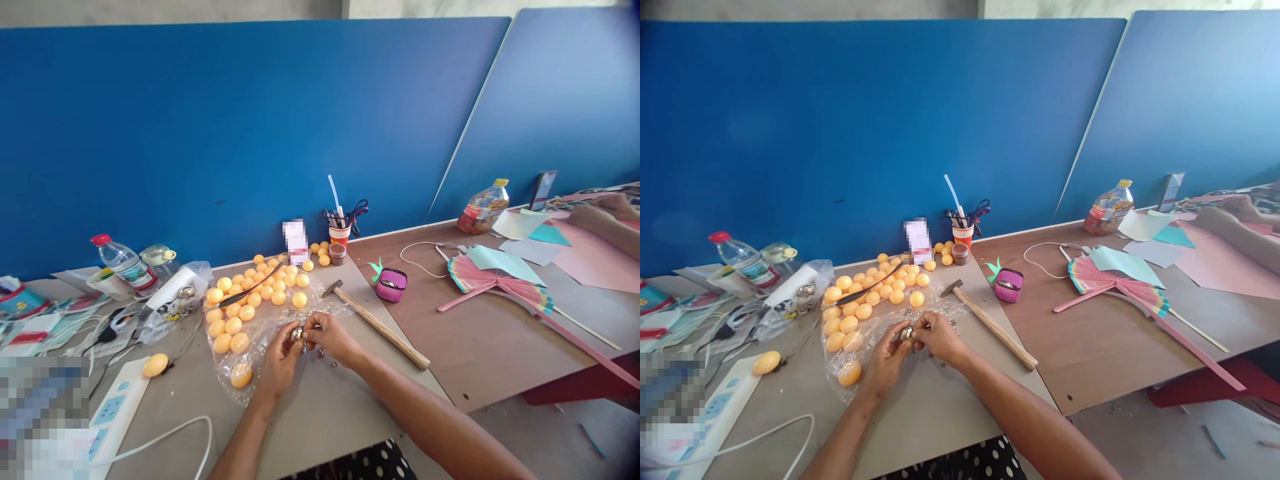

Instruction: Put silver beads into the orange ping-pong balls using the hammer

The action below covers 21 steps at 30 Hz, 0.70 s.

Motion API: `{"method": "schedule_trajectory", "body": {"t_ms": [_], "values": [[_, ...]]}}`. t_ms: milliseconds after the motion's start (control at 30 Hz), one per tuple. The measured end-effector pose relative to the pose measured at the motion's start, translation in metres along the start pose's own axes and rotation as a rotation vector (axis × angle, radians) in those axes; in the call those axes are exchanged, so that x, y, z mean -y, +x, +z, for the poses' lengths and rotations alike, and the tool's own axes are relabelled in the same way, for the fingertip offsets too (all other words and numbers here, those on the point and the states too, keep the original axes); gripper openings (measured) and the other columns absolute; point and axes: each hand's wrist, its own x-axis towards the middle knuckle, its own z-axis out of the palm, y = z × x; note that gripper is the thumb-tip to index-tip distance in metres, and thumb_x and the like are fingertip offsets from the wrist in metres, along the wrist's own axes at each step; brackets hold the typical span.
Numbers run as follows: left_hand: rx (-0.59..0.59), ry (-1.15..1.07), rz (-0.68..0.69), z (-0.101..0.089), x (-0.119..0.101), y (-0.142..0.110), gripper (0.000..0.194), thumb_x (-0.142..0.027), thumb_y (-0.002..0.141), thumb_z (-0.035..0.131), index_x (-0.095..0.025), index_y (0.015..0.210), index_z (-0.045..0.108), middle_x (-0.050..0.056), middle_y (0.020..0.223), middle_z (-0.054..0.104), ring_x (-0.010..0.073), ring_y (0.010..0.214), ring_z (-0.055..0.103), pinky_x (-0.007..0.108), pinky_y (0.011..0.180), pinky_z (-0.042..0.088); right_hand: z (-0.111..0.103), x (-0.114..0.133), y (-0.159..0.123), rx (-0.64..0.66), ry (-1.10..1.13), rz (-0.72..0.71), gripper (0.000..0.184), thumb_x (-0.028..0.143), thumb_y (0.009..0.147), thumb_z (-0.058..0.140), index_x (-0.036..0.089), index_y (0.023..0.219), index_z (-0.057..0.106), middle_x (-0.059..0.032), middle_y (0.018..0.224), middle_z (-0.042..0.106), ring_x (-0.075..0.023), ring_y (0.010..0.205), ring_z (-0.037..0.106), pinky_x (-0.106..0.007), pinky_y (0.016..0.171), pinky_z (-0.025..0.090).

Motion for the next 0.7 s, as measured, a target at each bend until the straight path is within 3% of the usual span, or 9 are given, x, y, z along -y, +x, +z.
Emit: {"method": "schedule_trajectory", "body": {"t_ms": [233, 333, 433, 533, 633, 700], "values": [[0.033, 0.216, 0.095, 0.001, 0.002, 0.000, 0.039, -0.035, 0.077, 0.067, -0.020, 0.113, 0.064, 0.010, 0.103, 0.069, 0.0257, 0.095, 0.063, 0.039, 0.085, 0.050, 0.005, 0.004, 0.001, -0.080, -0.008, 0.048, 0.008, 0.017, 0.067, 0.058, 0.018, 0.065, 0.050, 0.0065, 0.046, 0.054, -0.0062, 0.039, 0.039, -0.019, 0.041, 0.026], [0.035, 0.199, 0.065, 0.000, 0.000, 0.001, 0.040, -0.036, 0.078, 0.067, -0.021, 0.115, 0.062, 0.008, 0.103, 0.069, 0.0241, 0.091, 0.064, 0.038, 0.084, 0.049, 0.001, 0.003, 0.004, -0.006, 0.098, 0.034, 0.013, 0.022, 0.066, 0.063, 0.018, 0.066, 0.051, 0.0055, 0.047, 0.054, -0.0071, 0.042, 0.043, -0.019, 0.043, 0.029], [0.040, 0.091, 0.009, -0.001, 0.000, 0.002, 0.042, -0.036, 0.078, 0.068, -0.022, 0.117, 0.061, 0.007, 0.107, 0.068, 0.0226, 0.094, 0.063, 0.036, 0.087, 0.049, -0.010, 0.006, 0.007, 0.129, 0.301, -0.009, 0.024, 0.030, 0.063, 0.070, 0.017, 0.070, 0.051, 0.0050, 0.050, 0.055, -0.0082, 0.046, 0.048, -0.021, 0.049, 0.034], [0.059, -0.147, -0.037, -0.001, -0.001, 0.002, 0.041, -0.035, 0.079, 0.068, -0.024, 0.117, 0.060, 0.005, 0.119, 0.063, 0.0225, 0.102, 0.063, 0.037, 0.095, 0.047, -0.024, 0.012, 0.007, 0.167, 0.380, -0.043, 0.031, 0.034, 0.061, 0.075, 0.017, 0.073, 0.051, 0.0070, 0.052, 0.051, -0.0073, 0.045, 0.046, -0.021, 0.049, 0.032], [0.060, -0.383, -0.069, 0.001, -0.004, 0.003, 0.037, -0.035, 0.078, 0.069, -0.023, 0.112, 0.062, 0.004, 0.113, 0.065, 0.0225, 0.101, 0.065, 0.039, 0.098, 0.046, -0.040, 0.020, 0.005, 0.202, 0.311, -0.056, 0.029, 0.034, 0.064, 0.073, 0.017, 0.072, 0.052, 0.0077, 0.053, 0.046, -0.0066, 0.046, 0.041, -0.021, 0.049, 0.030], [0.046, -0.469, -0.104, 0.002, -0.008, 0.004, 0.035, -0.035, 0.076, 0.071, -0.021, 0.108, 0.063, 0.004, 0.103, 0.069, 0.0227, 0.098, 0.067, 0.038, 0.097, 0.047, -0.050, 0.023, 0.003, 0.225, 0.147, -0.053, 0.022, 0.031, 0.066, 0.069, 0.017, 0.071, 0.052, 0.0071, 0.053, 0.046, -0.0072, 0.047, 0.040, -0.022, 0.049, 0.029]]}}
